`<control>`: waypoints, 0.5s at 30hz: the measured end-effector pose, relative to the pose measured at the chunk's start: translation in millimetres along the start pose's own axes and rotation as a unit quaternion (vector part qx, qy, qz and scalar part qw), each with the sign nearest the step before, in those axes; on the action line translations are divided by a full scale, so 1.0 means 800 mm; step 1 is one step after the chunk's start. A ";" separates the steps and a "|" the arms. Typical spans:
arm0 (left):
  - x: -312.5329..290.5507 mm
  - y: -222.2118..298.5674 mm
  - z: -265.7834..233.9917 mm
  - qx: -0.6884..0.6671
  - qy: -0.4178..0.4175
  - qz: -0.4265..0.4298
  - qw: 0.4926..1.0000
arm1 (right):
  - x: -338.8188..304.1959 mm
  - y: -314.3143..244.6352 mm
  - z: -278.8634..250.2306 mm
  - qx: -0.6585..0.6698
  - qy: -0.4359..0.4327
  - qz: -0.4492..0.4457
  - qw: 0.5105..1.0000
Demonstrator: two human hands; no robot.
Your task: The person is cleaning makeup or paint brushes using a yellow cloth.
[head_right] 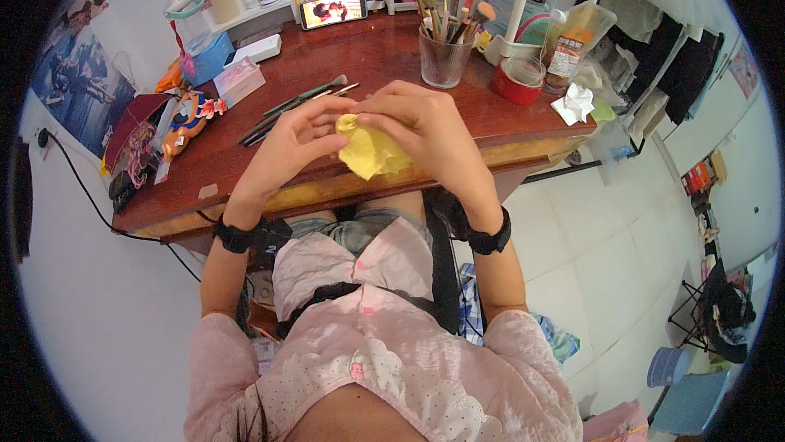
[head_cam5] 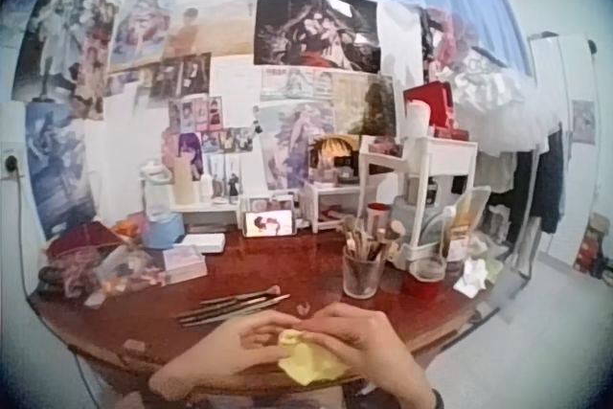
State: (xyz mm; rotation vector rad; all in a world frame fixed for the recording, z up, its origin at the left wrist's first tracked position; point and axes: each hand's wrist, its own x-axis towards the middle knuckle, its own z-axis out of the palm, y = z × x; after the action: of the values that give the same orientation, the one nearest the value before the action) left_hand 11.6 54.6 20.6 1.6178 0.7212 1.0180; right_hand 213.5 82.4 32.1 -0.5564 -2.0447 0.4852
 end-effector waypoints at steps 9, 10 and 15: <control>-0.044 -0.014 0.003 0.128 0.213 0.077 0.966 | 0.003 -0.012 0.032 0.039 -0.059 -0.032 0.997; -0.048 -0.016 0.003 0.150 0.232 0.084 0.957 | 0.003 -0.014 0.032 0.040 -0.060 -0.032 0.997; -0.065 -0.018 0.001 0.260 0.256 0.080 0.928 | 0.003 -0.012 0.029 0.157 -0.039 0.002 0.987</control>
State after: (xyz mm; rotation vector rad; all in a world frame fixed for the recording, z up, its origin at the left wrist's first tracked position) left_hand -10.5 14.1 -7.0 1.8954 1.3148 1.4858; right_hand 190.2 72.9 27.5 -0.3549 -1.9881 0.8262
